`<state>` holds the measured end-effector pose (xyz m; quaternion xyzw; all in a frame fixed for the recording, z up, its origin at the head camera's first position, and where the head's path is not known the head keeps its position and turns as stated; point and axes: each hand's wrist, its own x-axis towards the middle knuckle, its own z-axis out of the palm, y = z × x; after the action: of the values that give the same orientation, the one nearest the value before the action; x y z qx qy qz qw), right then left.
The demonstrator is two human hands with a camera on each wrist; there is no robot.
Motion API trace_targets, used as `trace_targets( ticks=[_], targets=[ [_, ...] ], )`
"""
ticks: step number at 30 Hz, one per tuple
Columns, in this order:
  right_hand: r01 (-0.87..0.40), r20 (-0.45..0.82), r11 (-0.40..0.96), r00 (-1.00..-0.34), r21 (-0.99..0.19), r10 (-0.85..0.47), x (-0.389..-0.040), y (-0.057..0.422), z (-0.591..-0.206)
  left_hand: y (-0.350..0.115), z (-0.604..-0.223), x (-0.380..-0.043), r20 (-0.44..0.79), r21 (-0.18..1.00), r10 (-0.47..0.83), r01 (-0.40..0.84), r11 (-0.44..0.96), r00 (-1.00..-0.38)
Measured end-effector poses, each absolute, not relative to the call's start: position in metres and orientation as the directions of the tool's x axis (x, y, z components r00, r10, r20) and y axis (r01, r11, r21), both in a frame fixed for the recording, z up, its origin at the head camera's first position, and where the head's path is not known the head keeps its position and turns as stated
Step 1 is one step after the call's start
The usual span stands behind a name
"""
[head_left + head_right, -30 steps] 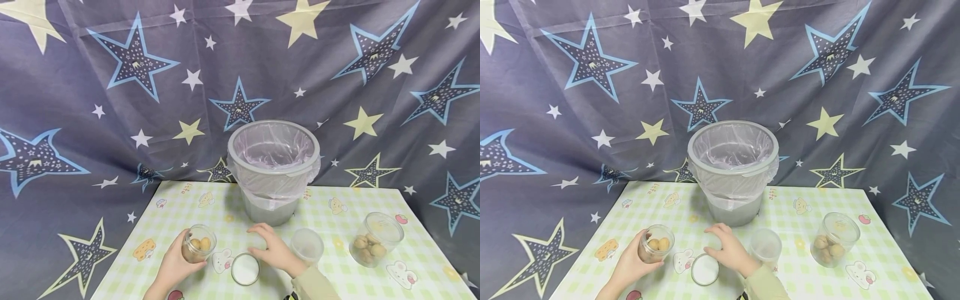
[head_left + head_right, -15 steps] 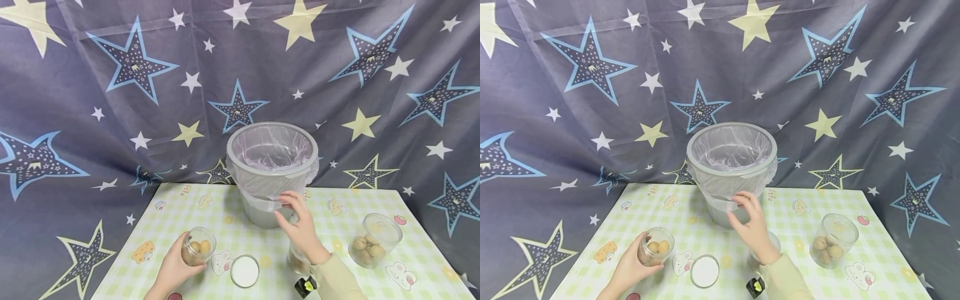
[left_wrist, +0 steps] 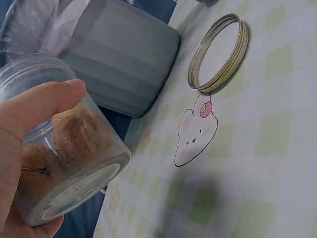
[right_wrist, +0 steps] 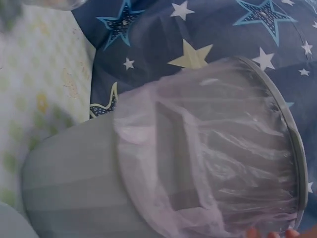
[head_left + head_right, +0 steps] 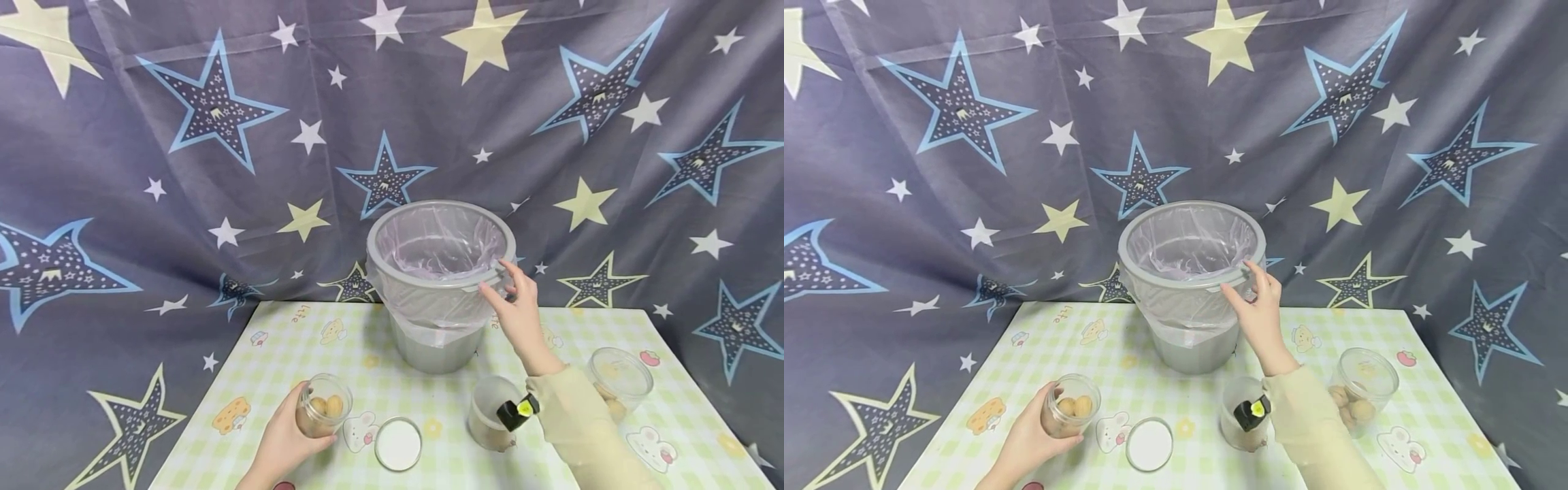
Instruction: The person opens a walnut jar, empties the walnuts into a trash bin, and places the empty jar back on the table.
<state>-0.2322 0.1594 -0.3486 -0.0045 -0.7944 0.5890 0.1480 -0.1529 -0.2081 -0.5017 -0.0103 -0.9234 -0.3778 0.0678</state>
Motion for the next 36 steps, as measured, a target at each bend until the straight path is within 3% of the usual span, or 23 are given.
trace_targets(
  ticks=[5,12,22,36],
  targets=[
    [-0.095,0.127,0.212,-0.982,-0.973,0.140,-0.239,0.162,-0.336,-0.208,-0.503,-0.152,0.130,0.701,-0.028,0.072,0.710,-0.991],
    [-0.069,0.076,0.071,-0.992,-0.995,0.105,-0.245,0.162,-0.331,-0.210,-0.505,-0.152,0.133,0.699,-0.034,0.069,0.712,-0.991],
    [-0.064,0.061,-0.021,-0.991,-0.998,0.119,-0.253,0.163,-0.341,-0.211,-0.508,-0.151,0.133,0.701,-0.034,0.070,0.710,-0.991],
    [-0.068,0.064,-0.017,-0.986,-0.998,0.157,-0.260,0.160,-0.348,-0.210,-0.504,-0.153,0.116,0.699,-0.040,0.053,0.714,-0.992]
  ],
)
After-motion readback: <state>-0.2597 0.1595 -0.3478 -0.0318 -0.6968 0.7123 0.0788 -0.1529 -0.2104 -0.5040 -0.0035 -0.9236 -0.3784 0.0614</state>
